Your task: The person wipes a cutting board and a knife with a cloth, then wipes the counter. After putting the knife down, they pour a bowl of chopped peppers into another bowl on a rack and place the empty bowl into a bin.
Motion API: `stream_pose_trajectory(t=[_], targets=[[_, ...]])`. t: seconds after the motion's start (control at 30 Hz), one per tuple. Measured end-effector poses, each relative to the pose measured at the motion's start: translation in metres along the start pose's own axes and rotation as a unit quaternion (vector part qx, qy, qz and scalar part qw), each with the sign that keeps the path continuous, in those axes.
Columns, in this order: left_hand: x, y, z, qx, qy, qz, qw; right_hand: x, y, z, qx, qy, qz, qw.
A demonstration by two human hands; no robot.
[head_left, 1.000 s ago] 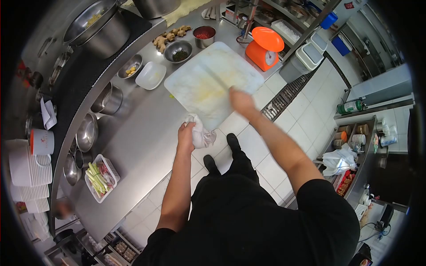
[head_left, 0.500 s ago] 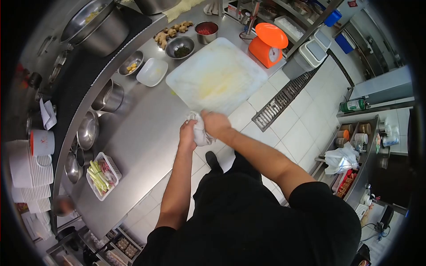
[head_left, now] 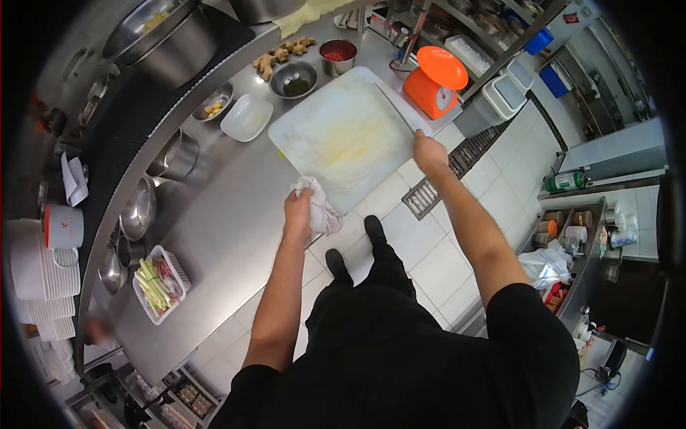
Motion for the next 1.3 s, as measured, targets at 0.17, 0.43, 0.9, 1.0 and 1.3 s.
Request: stream_pose_trajectory(t=[0.17, 0.43, 0.9, 1.0, 1.3], targets=[[-0.009, -0.001, -0.005, -0.030, 0.005, 0.003, 1.000, -0.068, 0.117, -0.051, -0.006, 0.026, 0.088, 0.996], [-0.035, 0.020, 0.014, -0.258, 0.127, 0.016, 0.958, -0.128, 0.267, -0.085, 0.216, 0.134, 0.251, 0.934], [-0.042, -0.028, 0.061, -0.083, 0.031, -0.060, 0.994, -0.136, 0.147, -0.026, 0.509, 0.208, 0.149, 0.822], [-0.031, -0.019, 0.056, -0.009, 0.030, -0.021, 0.999, -0.100, 0.032, -0.017, 0.448, 0.093, 0.028, 0.889], [-0.033, -0.002, -0.012, 0.056, 0.055, 0.064, 0.995, -0.084, -0.110, -0.054, 0.413, 0.091, -0.064, 0.904]])
Point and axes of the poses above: each hand's wrist, its own x-axis towards the middle knuckle, its own z-axis out of the back of the hand, y = z × x, the point moved 9 cm from there along x, towards the middle knuckle, and after that the axes turned 14 degrees about y, right-handed, at the moved point
